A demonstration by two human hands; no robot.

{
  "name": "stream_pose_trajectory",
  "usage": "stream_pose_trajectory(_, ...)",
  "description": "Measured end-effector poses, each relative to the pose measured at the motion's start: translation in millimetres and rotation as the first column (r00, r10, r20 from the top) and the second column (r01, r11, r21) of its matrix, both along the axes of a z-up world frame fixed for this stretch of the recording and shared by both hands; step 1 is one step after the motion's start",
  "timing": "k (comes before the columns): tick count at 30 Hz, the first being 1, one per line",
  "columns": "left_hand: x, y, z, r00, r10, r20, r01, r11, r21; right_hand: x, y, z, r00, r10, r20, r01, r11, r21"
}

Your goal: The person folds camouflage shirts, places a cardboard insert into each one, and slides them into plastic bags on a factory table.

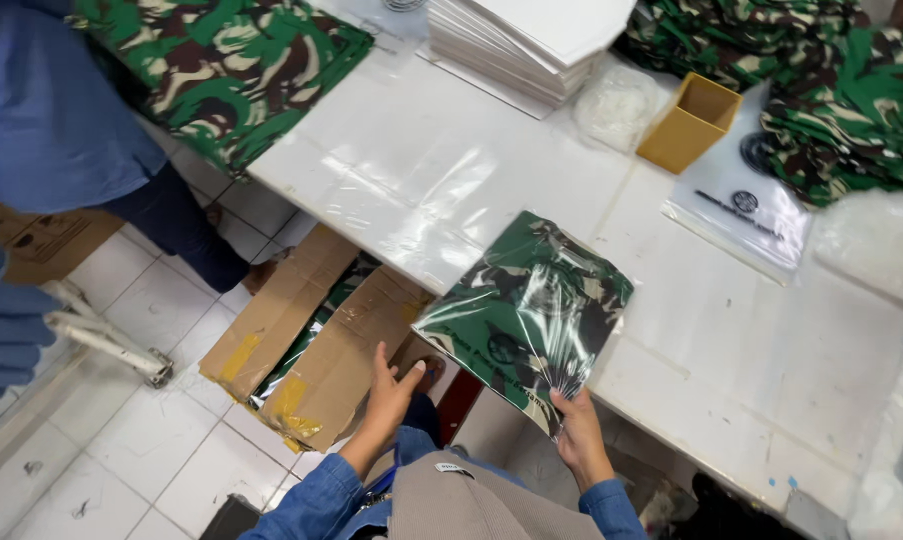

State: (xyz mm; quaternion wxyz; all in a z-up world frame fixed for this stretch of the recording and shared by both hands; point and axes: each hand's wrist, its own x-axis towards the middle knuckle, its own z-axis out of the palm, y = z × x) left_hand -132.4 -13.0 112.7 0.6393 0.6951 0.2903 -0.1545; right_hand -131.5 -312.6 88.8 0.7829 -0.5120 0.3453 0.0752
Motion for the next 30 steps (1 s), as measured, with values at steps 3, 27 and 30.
stream_pose_trajectory(3,29.4,-5.8,11.4,0.988,0.129,-0.084,-0.149,0.944,-0.294,-3.0,0.3,19.6,0.994,-0.106,0.016,0.102,0.984,0.145)
stream_pose_trajectory(27,297.9,-24.2,-4.5,0.708,-0.7,0.092,0.665,0.705,0.248,-53.0,-328.1,124.3,0.69,-0.713,0.124,0.686,0.591,-0.425)
stream_pose_trajectory(30,323.6,-45.7,-34.4,0.618,-0.78,0.104,0.727,0.617,0.301,-29.6,-386.0,136.8,0.735,-0.667,0.124,0.083,-0.093,-0.992)
